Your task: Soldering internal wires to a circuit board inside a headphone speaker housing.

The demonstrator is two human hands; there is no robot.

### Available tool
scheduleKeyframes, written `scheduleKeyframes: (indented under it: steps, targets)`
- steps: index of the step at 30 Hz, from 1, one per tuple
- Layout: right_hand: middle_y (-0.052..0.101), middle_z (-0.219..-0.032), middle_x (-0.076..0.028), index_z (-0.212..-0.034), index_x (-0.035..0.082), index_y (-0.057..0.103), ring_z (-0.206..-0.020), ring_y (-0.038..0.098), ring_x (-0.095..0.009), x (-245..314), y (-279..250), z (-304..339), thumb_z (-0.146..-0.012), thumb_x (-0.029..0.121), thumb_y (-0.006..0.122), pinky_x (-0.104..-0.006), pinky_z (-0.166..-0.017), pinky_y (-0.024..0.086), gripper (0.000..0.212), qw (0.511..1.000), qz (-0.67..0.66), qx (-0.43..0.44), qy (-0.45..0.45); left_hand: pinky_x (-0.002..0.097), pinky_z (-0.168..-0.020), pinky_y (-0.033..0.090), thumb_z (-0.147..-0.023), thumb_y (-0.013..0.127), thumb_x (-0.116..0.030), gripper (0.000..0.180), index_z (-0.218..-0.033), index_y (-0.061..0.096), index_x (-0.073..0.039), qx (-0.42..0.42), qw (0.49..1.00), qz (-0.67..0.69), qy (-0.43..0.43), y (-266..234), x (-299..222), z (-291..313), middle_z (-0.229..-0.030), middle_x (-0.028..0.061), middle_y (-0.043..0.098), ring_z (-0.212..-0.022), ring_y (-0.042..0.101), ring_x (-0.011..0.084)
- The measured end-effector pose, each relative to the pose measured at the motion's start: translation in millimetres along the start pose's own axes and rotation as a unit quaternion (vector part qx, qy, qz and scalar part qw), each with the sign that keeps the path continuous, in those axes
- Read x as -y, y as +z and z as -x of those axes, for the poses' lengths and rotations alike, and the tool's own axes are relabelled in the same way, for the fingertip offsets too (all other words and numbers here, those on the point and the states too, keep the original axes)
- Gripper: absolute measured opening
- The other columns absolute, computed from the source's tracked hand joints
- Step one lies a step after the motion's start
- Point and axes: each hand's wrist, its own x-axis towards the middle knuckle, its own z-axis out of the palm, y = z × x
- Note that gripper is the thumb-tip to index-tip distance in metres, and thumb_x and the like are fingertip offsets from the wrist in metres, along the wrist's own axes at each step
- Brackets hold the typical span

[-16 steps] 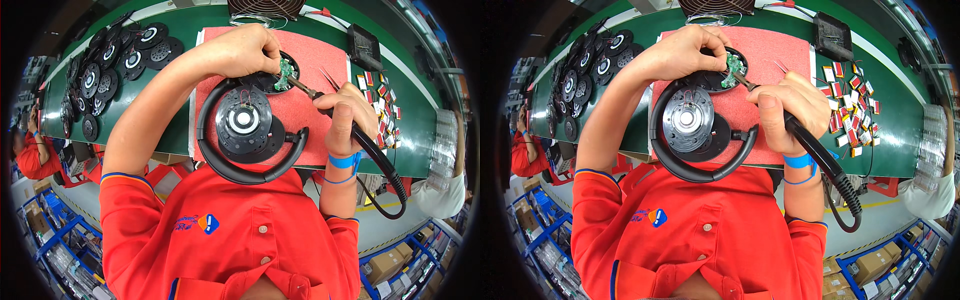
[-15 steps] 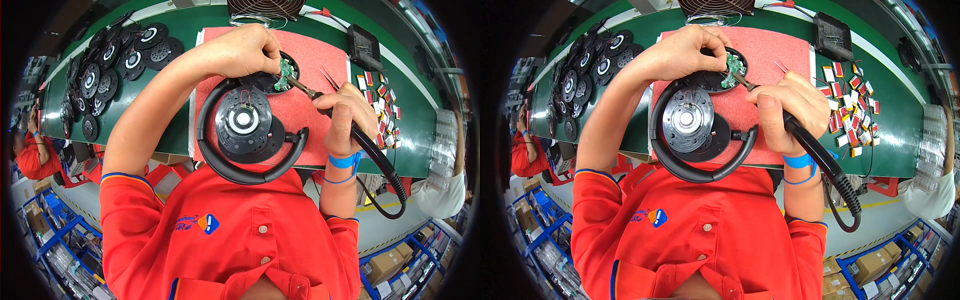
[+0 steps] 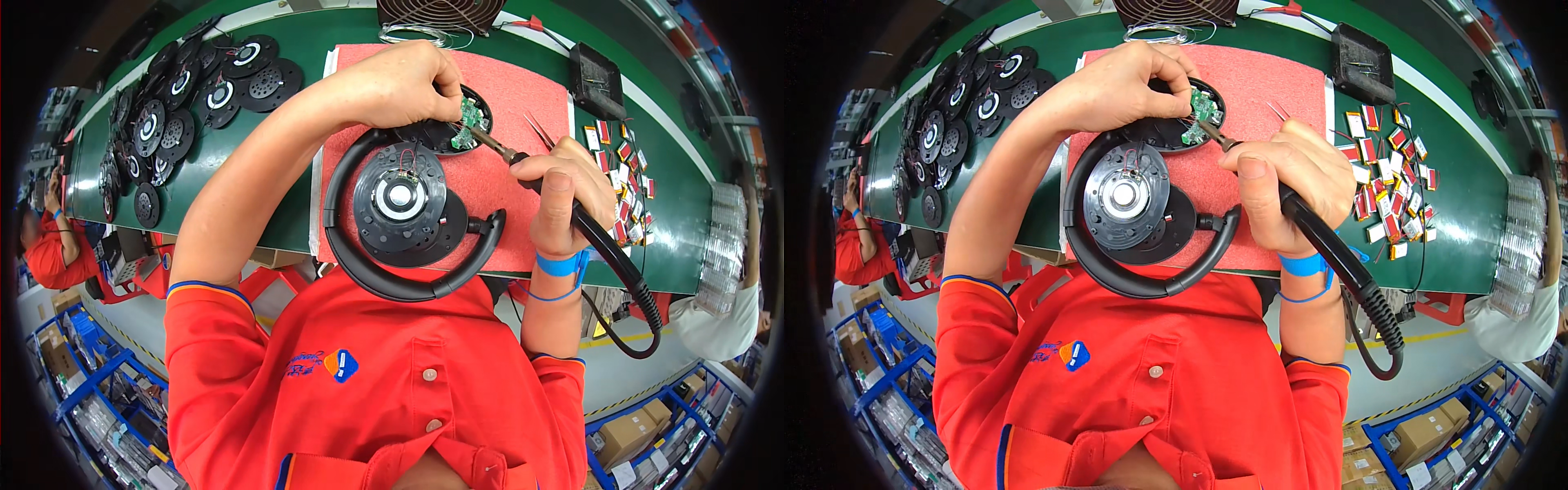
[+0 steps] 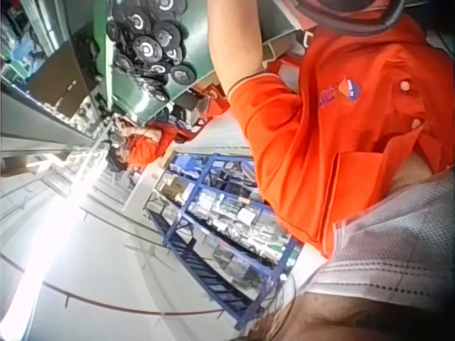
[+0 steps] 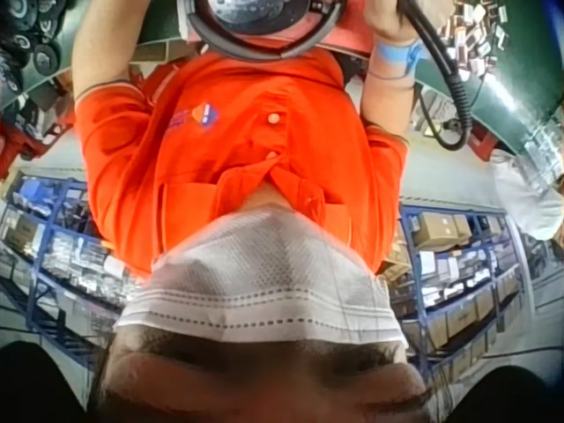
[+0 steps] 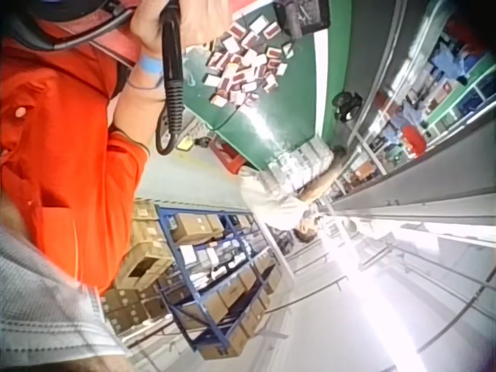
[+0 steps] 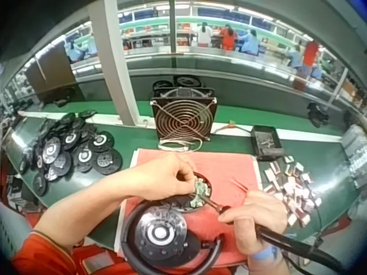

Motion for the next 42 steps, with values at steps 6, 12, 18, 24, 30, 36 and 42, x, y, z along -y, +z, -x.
scheduleKeyframes:
  steps: [6, 12, 18, 24, 30, 36, 42]
  targets:
    - [0.057, -0.057, -0.008, -0.065, -0.003, 0.061, -0.051, 0.045, -0.015, 0.5, -1.7, 4.4, -0.094, 0.032, 0.047, -0.0271, -0.047, 0.032, 0.047, 0.999, -0.004, -0.043, 0.022, 0.0287, -0.081, 0.043, -0.073, 0.066, -0.013, 0.015, -0.073, 0.064, 0.002, 0.006, 1.000, -0.002, -0.003, 0.7, -0.6, -0.2, -0.090, 0.0082, 0.060, -0.085, 0.056, 0.0182]
    - [0.057, -0.057, -0.009, -0.066, -0.003, 0.061, -0.051, 0.045, -0.015, 1.6, -3.4, 4.2, -0.095, 0.032, 0.046, -0.0268, -0.047, 0.032, 0.048, 0.998, 0.008, -0.050, 0.028, 0.0293, -0.083, 0.043, -0.073, 0.065, -0.013, 0.015, -0.073, 0.064, 0.002, 0.000, 1.000, -0.014, 0.024, 2.1, -0.5, 0.6, -0.091, 0.0093, 0.060, -0.087, 0.056, 0.0194]
    - [0.058, -0.058, -0.009, -0.066, -0.003, 0.061, -0.051, 0.046, -0.015, -0.4, -3.2, 2.3, -0.094, 0.026, 0.046, -0.0267, -0.047, 0.032, 0.043, 0.998, 0.000, -0.059, 0.008, 0.0299, -0.085, 0.042, -0.072, 0.064, -0.011, 0.012, -0.074, 0.063, 0.001, -0.050, 0.998, 0.005, 0.048, 12.1, 1.0, 7.2, -0.095, 0.0101, 0.060, -0.091, 0.056, 0.0212]
    - [0.058, -0.057, -0.009, -0.067, -0.003, 0.061, -0.049, 0.045, -0.015, -2.3, -3.7, 0.5, -0.094, 0.022, 0.045, -0.0265, -0.046, 0.032, 0.040, 0.998, 0.004, -0.057, -0.010, 0.0320, -0.086, 0.042, -0.071, 0.063, -0.008, 0.011, -0.077, 0.061, 0.001, -0.128, 0.988, -0.005, 0.084, 25.0, -3.6, 11.0, -0.098, 0.0102, 0.060, -0.095, 0.055, 0.0225]
    - [0.057, -0.056, -0.008, -0.067, -0.003, 0.061, -0.049, 0.045, -0.014, -3.8, -5.8, 1.8, -0.093, 0.021, 0.046, -0.0266, -0.045, 0.031, 0.039, 0.998, 0.004, -0.056, -0.012, 0.0352, -0.086, 0.042, -0.070, 0.061, -0.004, 0.009, -0.075, 0.057, 0.000, -0.205, 0.962, -0.076, 0.165, 31.3, -3.0, 7.7, -0.099, 0.0098, 0.060, -0.095, 0.054, 0.0270]
    - [0.062, -0.060, -0.005, -0.068, 0.003, 0.065, -0.047, 0.050, -0.015, -4.1, -6.9, 1.5, -0.083, 0.012, 0.059, -0.0265, -0.045, 0.038, 0.019, 0.999, -0.017, -0.032, 0.004, 0.0357, -0.085, 0.043, -0.069, 0.061, -0.003, 0.008, -0.074, 0.057, 0.001, -0.171, 0.969, -0.092, 0.150, 26.4, -3.1, 11.2, -0.097, 0.0109, 0.060, -0.094, 0.054, 0.0277]
    - [0.060, -0.058, -0.005, -0.067, 0.004, 0.065, -0.046, 0.048, -0.016, -5.0, -3.5, -1.1, -0.081, 0.011, 0.062, -0.0272, -0.044, 0.037, 0.016, 1.000, -0.011, -0.025, -0.004, 0.0347, -0.082, 0.044, -0.069, 0.061, -0.003, 0.008, -0.074, 0.058, 0.002, -0.128, 0.980, -0.092, 0.124, 21.9, -7.8, 9.6, -0.097, 0.0123, 0.061, -0.091, 0.056, 0.0281]
